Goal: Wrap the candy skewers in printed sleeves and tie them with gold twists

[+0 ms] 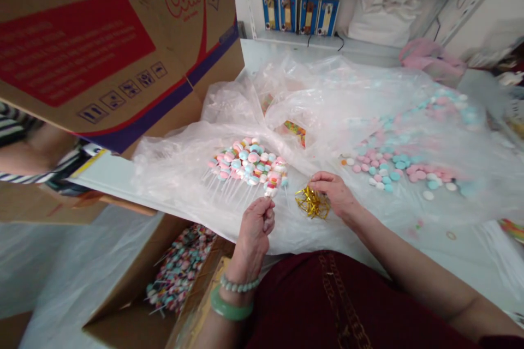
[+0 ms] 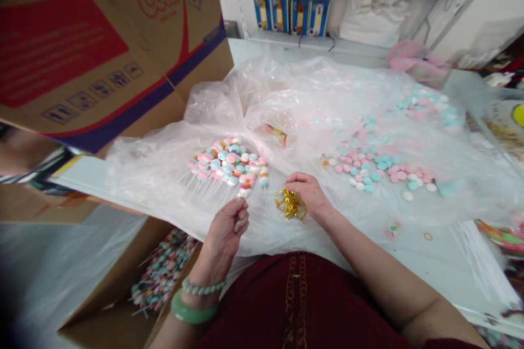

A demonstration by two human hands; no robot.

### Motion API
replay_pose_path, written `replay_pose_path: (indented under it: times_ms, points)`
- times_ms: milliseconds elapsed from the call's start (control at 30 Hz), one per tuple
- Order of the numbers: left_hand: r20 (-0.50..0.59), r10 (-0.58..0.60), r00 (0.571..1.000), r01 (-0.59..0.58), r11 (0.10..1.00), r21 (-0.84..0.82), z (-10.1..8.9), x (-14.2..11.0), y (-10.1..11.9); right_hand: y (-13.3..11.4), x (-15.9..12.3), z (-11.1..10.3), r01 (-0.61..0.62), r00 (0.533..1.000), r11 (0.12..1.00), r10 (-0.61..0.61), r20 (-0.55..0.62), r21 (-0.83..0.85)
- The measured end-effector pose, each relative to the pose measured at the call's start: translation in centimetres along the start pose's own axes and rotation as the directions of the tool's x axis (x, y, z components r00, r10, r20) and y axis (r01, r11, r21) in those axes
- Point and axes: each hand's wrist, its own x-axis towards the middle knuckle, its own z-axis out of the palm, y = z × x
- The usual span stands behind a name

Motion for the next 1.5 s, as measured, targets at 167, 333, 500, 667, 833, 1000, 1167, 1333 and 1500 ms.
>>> replay_pose_path:
  times_ms: [167, 333, 500, 667, 833, 1000, 1167, 1333, 1500]
  points:
    - [0.009, -0.053, 0.999, 0.053, 0.998, 0.029, 1.2, 0.0, -0.5, -1.0, -0.7, -0.6, -0.027, 1.000, 0.993, 0.027, 0.005, 0.114]
    - [-0.004, -0.025, 1.000, 0.025, 0.996, 0.085, 2.5, -0.3, -1.0, -1.6, -2.3, 0.8, 0.119, 0.993, 0.961, -0.115, 0.031, -0.249]
    - [0.032, 0.020, 0.999, -0.024, 0.993, 0.117, 4.4, -0.5, -2.0, -2.1, -4.1, 3.4, 0.415, 0.905, 0.560, -0.336, 0.262, -0.717]
    - [0.045, 0.088, 0.995, -0.095, 0.977, 0.189, 5.0, -0.6, -2.8, -1.9, -3.9, 3.6, 0.403, 0.896, 0.323, -0.330, 0.297, -0.856]
    - [0.004, 0.085, 0.996, -0.084, 0.978, 0.192, 4.7, -0.5, -3.0, -1.6, -3.6, 2.9, 0.444, 0.893, 0.416, -0.282, 0.352, -0.793]
    - [-0.027, 0.078, 0.997, -0.074, 0.991, 0.113, 4.7, -0.4, -2.9, -1.3, -4.6, 2.9, 0.529, 0.824, 0.288, -0.398, 0.402, -0.799]
    - [-0.029, 0.072, 0.997, -0.069, 0.993, 0.100, 4.6, -0.4, -3.0, -0.6, -4.7, 2.9, 0.441, 0.855, 0.283, -0.423, 0.302, -0.852]
    - [0.042, 0.065, 0.997, -0.071, 0.988, 0.139, 4.1, -0.1, -3.6, -0.3, -3.5, 3.1, 0.132, 0.991, 0.760, -0.123, 0.058, -0.636]
    - [0.022, 0.169, 0.985, -0.168, 0.943, 0.288, 3.6, 0.4, -4.4, -0.1, -3.0, 3.6, -0.159, 0.987, 0.926, 0.158, -0.029, -0.341]
